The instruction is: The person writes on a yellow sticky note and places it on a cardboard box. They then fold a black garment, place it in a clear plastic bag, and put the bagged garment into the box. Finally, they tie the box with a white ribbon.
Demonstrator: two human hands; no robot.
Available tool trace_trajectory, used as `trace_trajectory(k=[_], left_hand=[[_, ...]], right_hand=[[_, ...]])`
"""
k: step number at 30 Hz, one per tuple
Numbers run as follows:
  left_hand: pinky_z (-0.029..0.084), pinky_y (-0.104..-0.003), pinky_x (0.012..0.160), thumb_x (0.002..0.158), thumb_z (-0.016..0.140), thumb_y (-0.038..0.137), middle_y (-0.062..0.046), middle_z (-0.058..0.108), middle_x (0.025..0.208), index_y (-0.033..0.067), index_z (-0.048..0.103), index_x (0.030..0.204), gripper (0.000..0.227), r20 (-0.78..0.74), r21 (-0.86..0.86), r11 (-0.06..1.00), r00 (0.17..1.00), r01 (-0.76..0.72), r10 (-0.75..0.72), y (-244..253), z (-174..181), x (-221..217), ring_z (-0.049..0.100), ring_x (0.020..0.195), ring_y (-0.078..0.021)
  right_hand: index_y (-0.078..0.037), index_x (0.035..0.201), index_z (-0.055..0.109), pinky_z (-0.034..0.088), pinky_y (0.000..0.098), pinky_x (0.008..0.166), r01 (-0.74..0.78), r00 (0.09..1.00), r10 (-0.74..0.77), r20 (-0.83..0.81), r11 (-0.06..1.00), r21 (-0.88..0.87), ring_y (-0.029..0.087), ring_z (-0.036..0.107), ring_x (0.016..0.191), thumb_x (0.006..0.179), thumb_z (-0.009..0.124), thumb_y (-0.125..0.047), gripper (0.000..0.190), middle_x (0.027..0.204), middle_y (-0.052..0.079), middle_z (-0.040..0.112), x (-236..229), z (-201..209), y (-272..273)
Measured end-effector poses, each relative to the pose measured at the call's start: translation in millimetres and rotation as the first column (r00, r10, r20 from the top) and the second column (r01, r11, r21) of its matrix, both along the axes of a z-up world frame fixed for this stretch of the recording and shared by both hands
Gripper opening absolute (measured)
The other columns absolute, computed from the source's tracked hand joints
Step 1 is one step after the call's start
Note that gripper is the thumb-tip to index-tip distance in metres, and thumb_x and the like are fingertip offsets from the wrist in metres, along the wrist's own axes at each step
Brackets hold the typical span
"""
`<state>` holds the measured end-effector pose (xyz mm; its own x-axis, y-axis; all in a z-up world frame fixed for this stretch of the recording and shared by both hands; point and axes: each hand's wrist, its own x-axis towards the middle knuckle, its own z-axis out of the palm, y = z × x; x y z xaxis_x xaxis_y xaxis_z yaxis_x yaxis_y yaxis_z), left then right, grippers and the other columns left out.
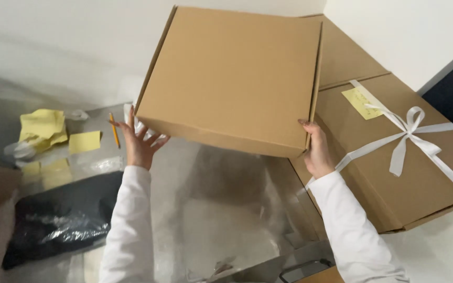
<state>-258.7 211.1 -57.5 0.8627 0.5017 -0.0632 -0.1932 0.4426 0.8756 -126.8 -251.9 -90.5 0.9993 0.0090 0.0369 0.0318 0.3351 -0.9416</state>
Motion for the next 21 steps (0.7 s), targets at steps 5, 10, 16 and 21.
trace_trajectory(k=[5, 10, 16, 21], left_hand=[[0.051, -0.070, 0.108, 0.104, 0.037, 0.077, -0.028, 0.042, 0.165, 0.0275, 0.030, 0.172, 0.085, -0.199, -0.005, 0.999, 0.979, -0.037, 0.035, 6.2, -83.2, -133.4, 0.055, 0.139, -0.0580], [0.050, -0.069, 0.108, 0.108, 0.051, 0.060, -0.026, 0.048, 0.162, 0.0305, 0.033, 0.171, 0.072, -0.347, -0.075, 0.991, 0.935, -0.106, 0.074, -14.8, -146.7, -215.3, 0.056, 0.136, -0.0598], [0.058, -0.060, 0.099, 0.104, 0.060, 0.058, -0.018, 0.048, 0.167, 0.0313, 0.047, 0.166, 0.068, -0.426, -0.028, 0.995, 0.902, -0.096, 0.075, -32.5, -204.7, -243.0, 0.065, 0.124, -0.0561], [0.051, -0.060, 0.113, 0.109, 0.050, 0.068, -0.030, 0.052, 0.160, 0.0138, 0.053, 0.162, 0.076, -0.384, 0.408, 0.913, 0.907, -0.001, 0.173, -13.3, -237.2, -225.9, 0.053, 0.141, -0.0531]], right_hand=[[-0.021, 0.135, 0.069, 0.061, 0.0438, 0.087, -0.213, 0.957, 0.196, -0.212, 0.975, -0.061, 0.025, 0.066, 0.107, 0.096, 0.071, -0.049, 0.049, 0.126, 0.007, 0.064, -54.7, -30.2, -2.2], [-0.018, 0.136, 0.068, 0.058, 0.0449, 0.088, -0.340, 0.895, 0.282, -0.346, 0.933, -0.121, 0.028, 0.064, 0.109, 0.096, 0.073, -0.048, 0.050, 0.129, 0.009, 0.062, -100.0, -52.0, -0.1], [-0.025, 0.145, 0.065, 0.055, 0.0448, 0.087, -0.371, 0.833, 0.264, -0.486, 0.918, -0.138, 0.029, 0.062, 0.113, 0.098, 0.069, -0.051, 0.054, 0.136, 0.011, 0.059, -125.5, -78.7, -7.0], [-0.029, 0.176, 0.010, 0.020, 0.0637, 0.131, -0.370, 0.885, 0.299, -0.357, 0.917, -0.147, 0.046, 0.020, 0.163, 0.107, 0.039, -0.068, 0.084, 0.181, 0.021, 0.013, -168.6, -13.7, 20.5]])
